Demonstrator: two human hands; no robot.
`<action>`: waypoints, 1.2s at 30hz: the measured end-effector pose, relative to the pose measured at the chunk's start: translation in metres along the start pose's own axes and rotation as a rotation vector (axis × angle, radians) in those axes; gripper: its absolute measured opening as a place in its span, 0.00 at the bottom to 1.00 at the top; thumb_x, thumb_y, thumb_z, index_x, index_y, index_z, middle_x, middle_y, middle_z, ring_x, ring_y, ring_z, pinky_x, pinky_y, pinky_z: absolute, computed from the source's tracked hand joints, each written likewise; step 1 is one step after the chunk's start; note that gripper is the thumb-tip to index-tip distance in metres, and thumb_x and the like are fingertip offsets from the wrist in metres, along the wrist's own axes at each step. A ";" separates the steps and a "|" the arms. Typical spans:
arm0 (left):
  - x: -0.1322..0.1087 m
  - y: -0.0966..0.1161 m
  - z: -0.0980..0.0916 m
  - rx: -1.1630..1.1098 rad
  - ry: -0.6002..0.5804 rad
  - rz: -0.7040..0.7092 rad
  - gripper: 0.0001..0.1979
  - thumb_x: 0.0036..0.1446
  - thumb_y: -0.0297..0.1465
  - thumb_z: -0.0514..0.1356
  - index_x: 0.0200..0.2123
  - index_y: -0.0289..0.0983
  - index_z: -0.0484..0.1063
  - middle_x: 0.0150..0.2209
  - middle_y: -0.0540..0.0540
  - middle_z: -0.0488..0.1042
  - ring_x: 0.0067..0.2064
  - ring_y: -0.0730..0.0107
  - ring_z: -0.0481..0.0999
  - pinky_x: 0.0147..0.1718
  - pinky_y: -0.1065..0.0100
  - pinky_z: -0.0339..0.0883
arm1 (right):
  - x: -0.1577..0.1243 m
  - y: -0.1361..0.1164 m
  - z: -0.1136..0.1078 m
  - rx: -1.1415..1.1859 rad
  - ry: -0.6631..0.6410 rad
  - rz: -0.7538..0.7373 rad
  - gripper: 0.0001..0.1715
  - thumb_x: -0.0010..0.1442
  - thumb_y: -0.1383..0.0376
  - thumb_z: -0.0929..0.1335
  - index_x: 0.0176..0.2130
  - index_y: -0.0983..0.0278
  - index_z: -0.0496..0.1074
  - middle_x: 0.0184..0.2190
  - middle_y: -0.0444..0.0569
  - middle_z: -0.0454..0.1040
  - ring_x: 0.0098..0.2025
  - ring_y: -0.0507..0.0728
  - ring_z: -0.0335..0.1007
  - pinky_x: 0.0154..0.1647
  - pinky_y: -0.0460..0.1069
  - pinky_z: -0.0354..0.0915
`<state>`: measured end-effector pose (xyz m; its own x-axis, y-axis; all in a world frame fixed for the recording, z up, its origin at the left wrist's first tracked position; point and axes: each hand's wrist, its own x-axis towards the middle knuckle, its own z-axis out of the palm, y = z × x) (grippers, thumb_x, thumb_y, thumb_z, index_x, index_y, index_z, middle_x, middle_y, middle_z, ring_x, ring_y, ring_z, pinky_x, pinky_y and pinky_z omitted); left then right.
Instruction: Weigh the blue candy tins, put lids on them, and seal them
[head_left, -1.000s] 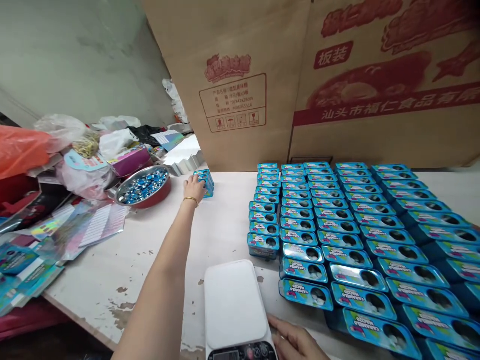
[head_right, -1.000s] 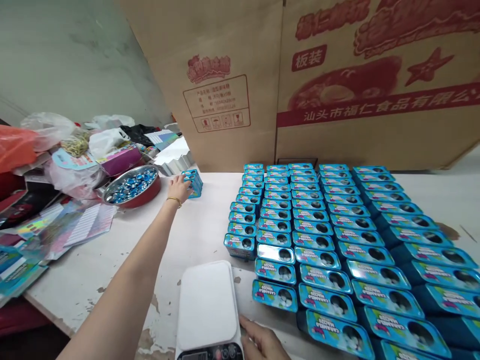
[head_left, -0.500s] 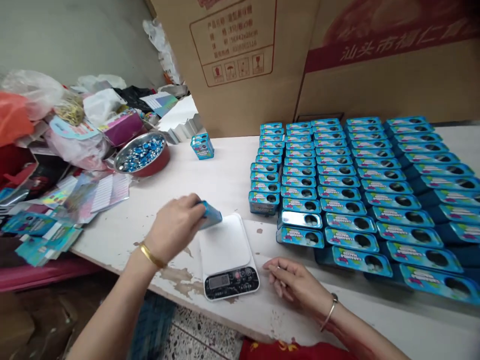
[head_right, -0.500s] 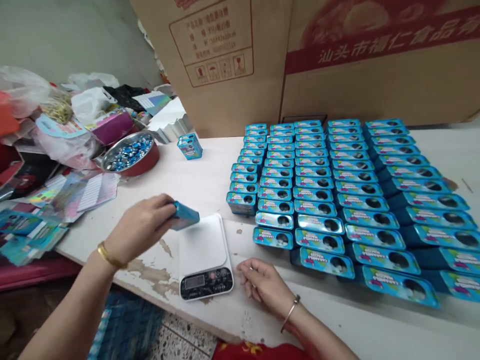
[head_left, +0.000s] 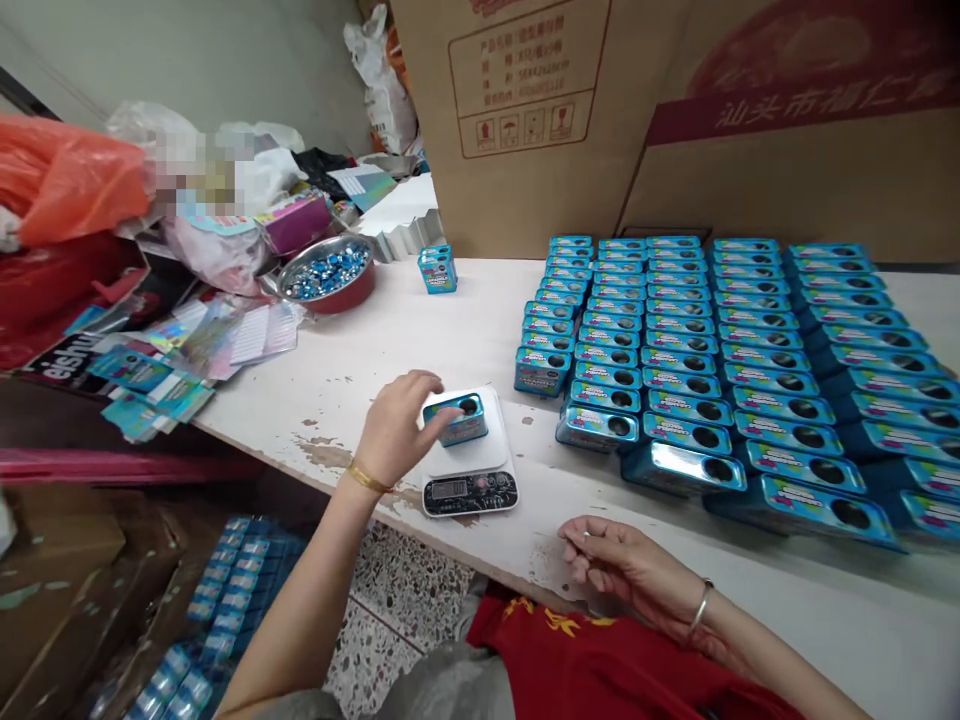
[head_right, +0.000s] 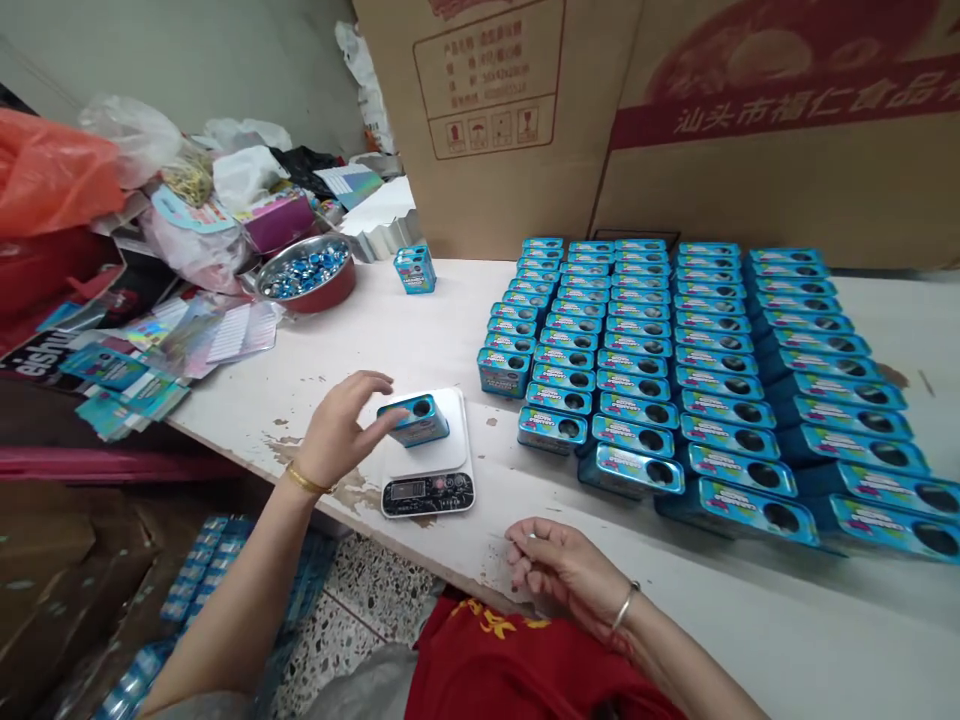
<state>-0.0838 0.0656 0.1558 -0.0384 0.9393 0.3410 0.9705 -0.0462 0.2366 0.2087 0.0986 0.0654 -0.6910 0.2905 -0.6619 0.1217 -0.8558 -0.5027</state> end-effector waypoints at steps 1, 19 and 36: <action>-0.013 -0.006 0.001 -0.041 0.092 -0.083 0.12 0.60 0.40 0.57 0.40 0.37 0.67 0.41 0.44 0.72 0.43 0.65 0.72 0.43 0.63 0.67 | -0.003 0.000 -0.002 0.005 0.036 -0.001 0.21 0.43 0.57 0.78 0.30 0.67 0.71 0.26 0.44 0.73 0.24 0.45 0.69 0.21 0.37 0.63; -0.158 -0.037 0.106 0.007 0.323 -0.566 0.10 0.61 0.35 0.55 0.41 0.36 0.70 0.42 0.41 0.72 0.45 0.64 0.71 0.45 0.61 0.66 | 0.015 -0.076 0.057 -0.655 0.062 -0.380 0.29 0.42 0.46 0.75 0.33 0.66 0.72 0.21 0.49 0.76 0.23 0.52 0.70 0.28 0.49 0.68; -0.158 -0.036 0.104 0.000 0.354 -0.585 0.09 0.61 0.34 0.54 0.39 0.37 0.71 0.41 0.42 0.73 0.45 0.63 0.72 0.45 0.61 0.66 | 0.075 -0.132 0.134 -1.717 0.052 -0.821 0.11 0.55 0.74 0.66 0.38 0.68 0.75 0.34 0.51 0.70 0.32 0.52 0.66 0.37 0.48 0.62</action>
<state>-0.0878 -0.0454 -0.0014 -0.6321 0.6416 0.4344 0.7664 0.4353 0.4724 0.0457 0.1761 0.1564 -0.9226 0.3857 -0.0038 0.3197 0.7593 -0.5668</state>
